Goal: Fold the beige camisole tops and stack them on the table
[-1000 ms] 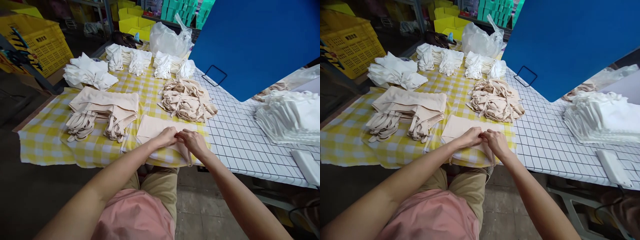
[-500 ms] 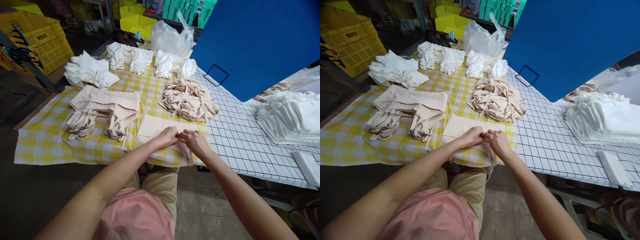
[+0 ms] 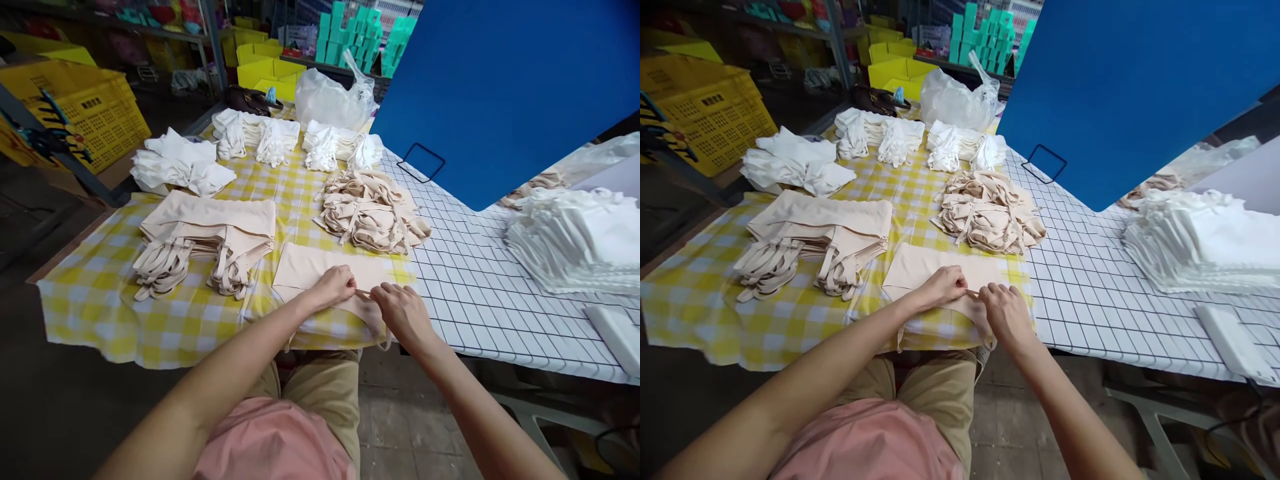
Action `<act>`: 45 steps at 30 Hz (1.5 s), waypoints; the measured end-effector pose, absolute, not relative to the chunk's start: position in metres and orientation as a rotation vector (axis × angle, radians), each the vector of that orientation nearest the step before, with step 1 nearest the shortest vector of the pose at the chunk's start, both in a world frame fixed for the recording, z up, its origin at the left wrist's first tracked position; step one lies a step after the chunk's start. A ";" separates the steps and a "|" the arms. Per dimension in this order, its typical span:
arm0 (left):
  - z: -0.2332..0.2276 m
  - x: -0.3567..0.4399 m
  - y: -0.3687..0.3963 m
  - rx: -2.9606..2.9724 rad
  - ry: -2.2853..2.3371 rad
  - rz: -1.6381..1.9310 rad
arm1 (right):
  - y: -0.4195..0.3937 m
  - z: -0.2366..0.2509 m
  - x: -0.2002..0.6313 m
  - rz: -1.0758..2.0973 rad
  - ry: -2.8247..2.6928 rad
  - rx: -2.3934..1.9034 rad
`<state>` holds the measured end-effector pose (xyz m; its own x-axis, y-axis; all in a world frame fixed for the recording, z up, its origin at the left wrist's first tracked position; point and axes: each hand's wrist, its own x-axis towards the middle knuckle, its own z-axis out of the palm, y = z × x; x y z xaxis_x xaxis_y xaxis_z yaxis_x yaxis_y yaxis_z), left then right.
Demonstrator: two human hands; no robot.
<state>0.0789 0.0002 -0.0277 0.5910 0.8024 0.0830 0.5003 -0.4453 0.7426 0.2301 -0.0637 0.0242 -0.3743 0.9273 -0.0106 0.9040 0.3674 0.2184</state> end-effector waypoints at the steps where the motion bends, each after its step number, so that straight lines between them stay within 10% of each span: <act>1: -0.028 0.078 0.000 2.140 1.026 0.562 | -0.071 0.022 0.233 0.318 2.519 1.731; 17: -0.019 -0.033 -0.050 2.389 1.328 0.544 | -0.210 -0.054 0.221 -0.024 2.650 2.596; 30: -0.035 -0.034 -0.083 2.439 1.337 0.372 | -0.151 -0.073 0.081 -2.603 2.052 2.223; 35: -0.031 -0.036 -0.083 2.437 1.330 0.325 | -0.178 -0.037 0.099 -2.410 2.170 2.329; 45: -0.033 -0.037 -0.081 2.428 1.326 0.381 | -0.152 0.058 0.169 -0.714 2.688 2.116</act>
